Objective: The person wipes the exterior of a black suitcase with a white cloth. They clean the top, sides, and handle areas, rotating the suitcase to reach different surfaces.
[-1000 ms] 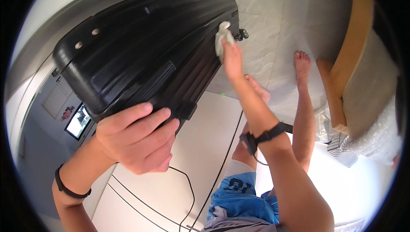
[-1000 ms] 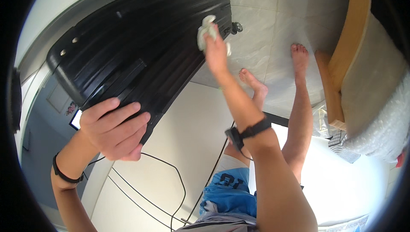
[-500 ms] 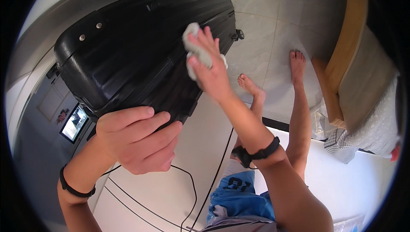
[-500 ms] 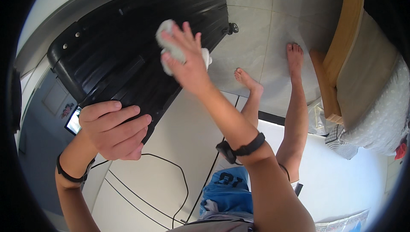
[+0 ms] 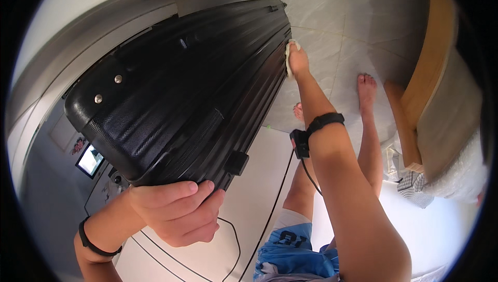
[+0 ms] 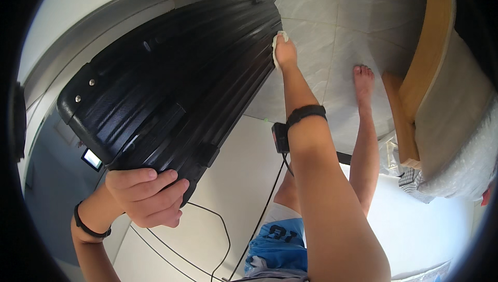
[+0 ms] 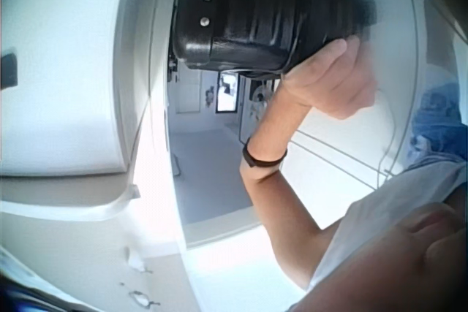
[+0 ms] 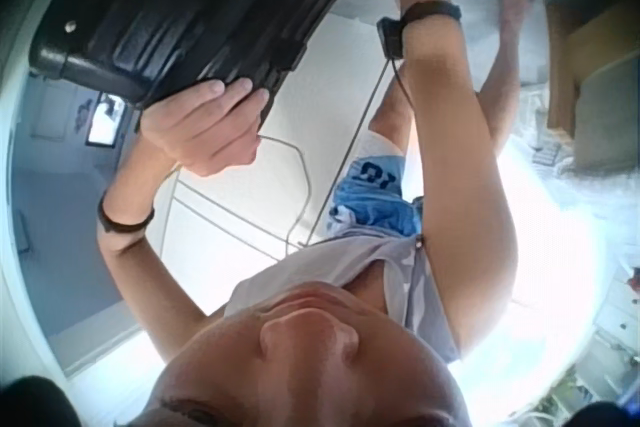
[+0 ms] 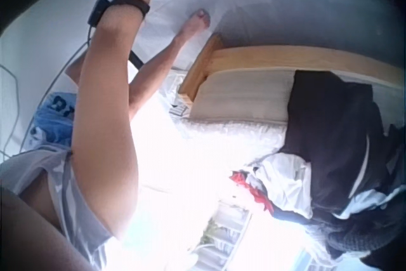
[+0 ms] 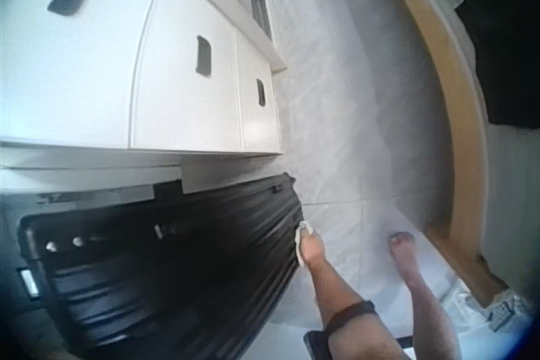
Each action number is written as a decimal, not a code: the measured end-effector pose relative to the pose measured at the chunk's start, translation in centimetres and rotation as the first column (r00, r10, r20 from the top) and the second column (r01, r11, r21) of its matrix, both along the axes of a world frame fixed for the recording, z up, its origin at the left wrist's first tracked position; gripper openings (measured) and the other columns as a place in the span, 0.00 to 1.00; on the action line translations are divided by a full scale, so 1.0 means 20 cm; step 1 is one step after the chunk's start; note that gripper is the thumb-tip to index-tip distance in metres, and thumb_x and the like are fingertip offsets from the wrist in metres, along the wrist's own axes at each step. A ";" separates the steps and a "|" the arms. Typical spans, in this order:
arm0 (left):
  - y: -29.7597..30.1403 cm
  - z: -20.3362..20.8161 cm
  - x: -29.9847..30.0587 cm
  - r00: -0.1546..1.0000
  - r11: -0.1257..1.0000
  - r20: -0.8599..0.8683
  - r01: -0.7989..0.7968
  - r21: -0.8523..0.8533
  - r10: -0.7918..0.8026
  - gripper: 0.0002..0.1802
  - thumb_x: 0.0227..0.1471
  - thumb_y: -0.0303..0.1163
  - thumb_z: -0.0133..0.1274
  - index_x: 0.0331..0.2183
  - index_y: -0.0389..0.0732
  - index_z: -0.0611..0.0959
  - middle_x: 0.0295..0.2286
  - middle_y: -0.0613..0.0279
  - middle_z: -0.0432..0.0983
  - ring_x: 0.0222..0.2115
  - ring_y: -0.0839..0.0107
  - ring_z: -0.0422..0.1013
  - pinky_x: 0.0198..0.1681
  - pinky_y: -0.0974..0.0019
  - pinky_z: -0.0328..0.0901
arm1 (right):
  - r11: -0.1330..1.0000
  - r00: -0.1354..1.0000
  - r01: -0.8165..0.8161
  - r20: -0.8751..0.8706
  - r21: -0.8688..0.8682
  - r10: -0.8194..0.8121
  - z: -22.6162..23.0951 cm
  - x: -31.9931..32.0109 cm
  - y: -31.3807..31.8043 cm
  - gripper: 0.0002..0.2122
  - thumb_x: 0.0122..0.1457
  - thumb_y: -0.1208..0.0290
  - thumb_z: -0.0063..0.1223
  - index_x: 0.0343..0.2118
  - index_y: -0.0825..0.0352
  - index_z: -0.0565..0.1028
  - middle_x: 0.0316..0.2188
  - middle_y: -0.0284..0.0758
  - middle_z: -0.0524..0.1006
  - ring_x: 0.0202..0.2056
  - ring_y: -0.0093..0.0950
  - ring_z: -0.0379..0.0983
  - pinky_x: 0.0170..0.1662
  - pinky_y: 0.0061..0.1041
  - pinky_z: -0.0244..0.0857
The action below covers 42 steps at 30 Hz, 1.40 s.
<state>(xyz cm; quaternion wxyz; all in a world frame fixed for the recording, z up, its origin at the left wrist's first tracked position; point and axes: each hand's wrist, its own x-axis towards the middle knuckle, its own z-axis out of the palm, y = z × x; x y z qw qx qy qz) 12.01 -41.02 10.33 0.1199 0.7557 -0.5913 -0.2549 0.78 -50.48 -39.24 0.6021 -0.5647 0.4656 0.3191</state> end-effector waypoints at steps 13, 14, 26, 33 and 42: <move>-0.06 0.01 0.05 0.997 0.996 0.038 -0.065 0.066 0.063 0.12 0.49 0.40 0.53 0.16 0.56 0.73 0.26 0.79 0.82 0.32 0.78 0.78 0.47 0.70 0.67 | 0.904 0.922 -0.386 -0.094 -0.186 0.375 0.06 0.06 -0.05 0.32 0.66 0.41 0.38 0.61 0.66 0.68 0.54 0.57 0.74 0.58 0.54 0.70 0.60 0.48 0.63; -0.09 0.00 0.06 0.992 0.992 0.063 -0.113 0.053 0.109 0.10 0.46 0.40 0.55 0.16 0.55 0.76 0.24 0.78 0.82 0.29 0.78 0.78 0.46 0.70 0.67 | 0.902 0.923 -0.384 -0.082 -0.196 0.375 0.08 0.06 -0.07 0.31 0.66 0.43 0.41 0.61 0.66 0.66 0.53 0.58 0.75 0.57 0.55 0.71 0.59 0.49 0.64; -0.44 -0.83 -0.85 -0.156 0.227 -0.593 -0.824 0.519 0.790 0.15 0.56 0.27 0.58 0.46 0.40 0.84 0.44 0.58 0.82 0.49 0.62 0.77 0.54 0.58 0.69 | 0.989 0.992 -0.126 0.040 0.078 0.123 -0.22 -0.13 -0.05 0.23 0.63 0.60 0.56 0.55 0.73 0.71 0.43 0.47 0.81 0.45 0.39 0.78 0.50 0.34 0.70; -0.13 -1.96 -1.07 -0.904 -0.528 -0.405 -0.413 0.742 0.139 0.35 0.63 0.45 0.56 0.64 0.38 0.66 0.60 0.55 0.67 0.62 0.61 0.62 0.63 0.50 0.57 | 0.673 0.971 0.008 -0.167 0.740 0.172 -0.19 -0.20 -0.29 0.26 0.64 0.42 0.52 0.42 0.66 0.79 0.33 0.38 0.82 0.29 0.29 0.77 0.32 0.31 0.71; -0.17 -2.22 -1.04 -0.732 -0.315 -0.663 -0.598 0.737 -0.161 0.32 0.67 0.52 0.48 0.61 0.39 0.67 0.61 0.59 0.65 0.63 0.66 0.58 0.69 0.54 0.49 | 0.702 0.984 -0.150 0.034 0.696 0.176 -0.12 -0.09 -0.33 0.15 0.60 0.61 0.63 0.44 0.65 0.76 0.32 0.32 0.79 0.29 0.25 0.75 0.32 0.28 0.71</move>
